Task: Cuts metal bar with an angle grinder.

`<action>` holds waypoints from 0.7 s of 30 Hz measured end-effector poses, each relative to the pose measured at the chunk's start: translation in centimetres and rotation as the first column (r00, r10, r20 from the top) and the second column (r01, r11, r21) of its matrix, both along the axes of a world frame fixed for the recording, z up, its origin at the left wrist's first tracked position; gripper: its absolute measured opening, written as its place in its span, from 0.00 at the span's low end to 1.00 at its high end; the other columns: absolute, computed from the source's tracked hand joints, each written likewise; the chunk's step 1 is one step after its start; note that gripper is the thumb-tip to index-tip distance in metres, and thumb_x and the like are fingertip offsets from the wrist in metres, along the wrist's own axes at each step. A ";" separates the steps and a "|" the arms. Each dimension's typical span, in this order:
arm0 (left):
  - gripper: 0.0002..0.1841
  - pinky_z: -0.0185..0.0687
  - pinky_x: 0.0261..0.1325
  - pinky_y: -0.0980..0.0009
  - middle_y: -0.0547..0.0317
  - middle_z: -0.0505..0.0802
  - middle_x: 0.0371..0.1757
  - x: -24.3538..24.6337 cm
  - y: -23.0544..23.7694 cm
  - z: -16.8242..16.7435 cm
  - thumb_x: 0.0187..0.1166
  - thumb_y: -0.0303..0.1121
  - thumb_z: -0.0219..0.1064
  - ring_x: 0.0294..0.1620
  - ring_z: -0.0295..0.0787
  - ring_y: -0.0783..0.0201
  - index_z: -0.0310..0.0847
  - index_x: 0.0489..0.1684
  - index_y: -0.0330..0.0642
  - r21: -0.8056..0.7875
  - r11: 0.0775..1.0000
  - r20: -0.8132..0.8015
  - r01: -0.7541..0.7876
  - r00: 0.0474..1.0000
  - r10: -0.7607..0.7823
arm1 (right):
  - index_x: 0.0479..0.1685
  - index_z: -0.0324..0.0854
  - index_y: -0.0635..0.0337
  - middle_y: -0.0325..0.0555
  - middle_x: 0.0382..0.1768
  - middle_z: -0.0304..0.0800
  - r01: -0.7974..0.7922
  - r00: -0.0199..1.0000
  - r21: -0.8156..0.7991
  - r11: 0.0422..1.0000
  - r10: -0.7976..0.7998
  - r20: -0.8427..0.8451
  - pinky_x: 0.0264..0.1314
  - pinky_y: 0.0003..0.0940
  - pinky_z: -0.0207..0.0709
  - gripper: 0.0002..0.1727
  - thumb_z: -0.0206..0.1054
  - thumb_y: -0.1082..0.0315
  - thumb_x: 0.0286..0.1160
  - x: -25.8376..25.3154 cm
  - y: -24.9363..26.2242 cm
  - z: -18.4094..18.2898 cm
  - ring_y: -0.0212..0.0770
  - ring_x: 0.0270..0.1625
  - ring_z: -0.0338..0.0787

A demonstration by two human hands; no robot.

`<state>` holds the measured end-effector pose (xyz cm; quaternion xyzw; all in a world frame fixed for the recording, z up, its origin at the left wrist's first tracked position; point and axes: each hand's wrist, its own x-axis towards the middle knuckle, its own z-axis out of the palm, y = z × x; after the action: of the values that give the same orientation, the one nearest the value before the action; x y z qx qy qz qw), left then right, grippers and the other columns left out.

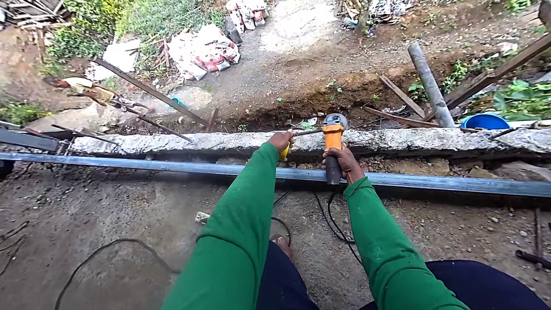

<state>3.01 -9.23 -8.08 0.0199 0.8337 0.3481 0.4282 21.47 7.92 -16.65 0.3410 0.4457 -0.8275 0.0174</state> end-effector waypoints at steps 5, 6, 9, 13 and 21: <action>0.26 0.85 0.35 0.57 0.53 0.90 0.38 -0.9 -5.4 2.6 0.95 0.52 0.46 0.31 0.86 0.58 0.85 0.52 0.41 -0.121 0.962 -0.011 0.245 0.969 -0.248 | 0.68 0.69 0.58 0.54 0.38 0.91 0.096 0.989 -0.018 0.995 -0.097 -0.107 0.32 0.48 0.91 0.24 0.67 0.59 0.76 1.5 1.6 1.5 0.50 0.30 0.93; 0.24 0.86 0.36 0.58 0.54 0.90 0.40 -1.0 -6.6 2.8 0.95 0.51 0.47 0.32 0.87 0.59 0.85 0.55 0.41 -0.145 0.941 0.022 0.304 0.952 -0.305 | 0.66 0.69 0.62 0.55 0.37 0.92 0.103 0.987 -0.010 0.995 -0.103 -0.125 0.33 0.48 0.91 0.23 0.65 0.62 0.76 1.7 2.3 1.7 0.50 0.30 0.93; 0.23 0.87 0.37 0.56 0.55 0.91 0.40 0.4 -10.4 2.2 0.94 0.51 0.49 0.33 0.88 0.59 0.85 0.56 0.43 -0.243 0.888 0.187 0.391 0.917 -0.352 | 0.63 0.68 0.59 0.52 0.38 0.91 0.111 0.981 -0.010 0.994 -0.111 -0.159 0.34 0.48 0.91 0.21 0.63 0.62 0.75 3.9 3.0 2.3 0.49 0.31 0.93; 0.21 0.84 0.34 0.59 0.55 0.91 0.38 1.9 -14.1 0.6 0.92 0.49 0.54 0.30 0.86 0.61 0.87 0.52 0.41 -0.352 0.834 0.322 0.425 0.891 -0.318 | 0.64 0.67 0.56 0.49 0.37 0.90 0.117 0.983 0.039 0.992 -0.111 -0.146 0.34 0.46 0.91 0.23 0.64 0.61 0.71 6.7 3.4 3.6 0.47 0.31 0.93; 0.20 0.84 0.39 0.55 0.55 0.92 0.40 4.8 -17.0 -1.7 0.92 0.49 0.56 0.33 0.86 0.60 0.88 0.56 0.43 -0.348 0.856 0.401 0.381 0.886 -0.231 | 0.66 0.70 0.51 0.47 0.44 0.91 0.078 0.995 0.026 0.997 -0.076 -0.066 0.36 0.45 0.91 0.24 0.67 0.61 0.70 12.3 0.2 5.0 0.46 0.34 0.93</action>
<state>7.79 -26.27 -9.81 0.0011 0.7860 0.0858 0.6122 33.81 8.14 -11.66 0.3311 0.4441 -0.8318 -0.0338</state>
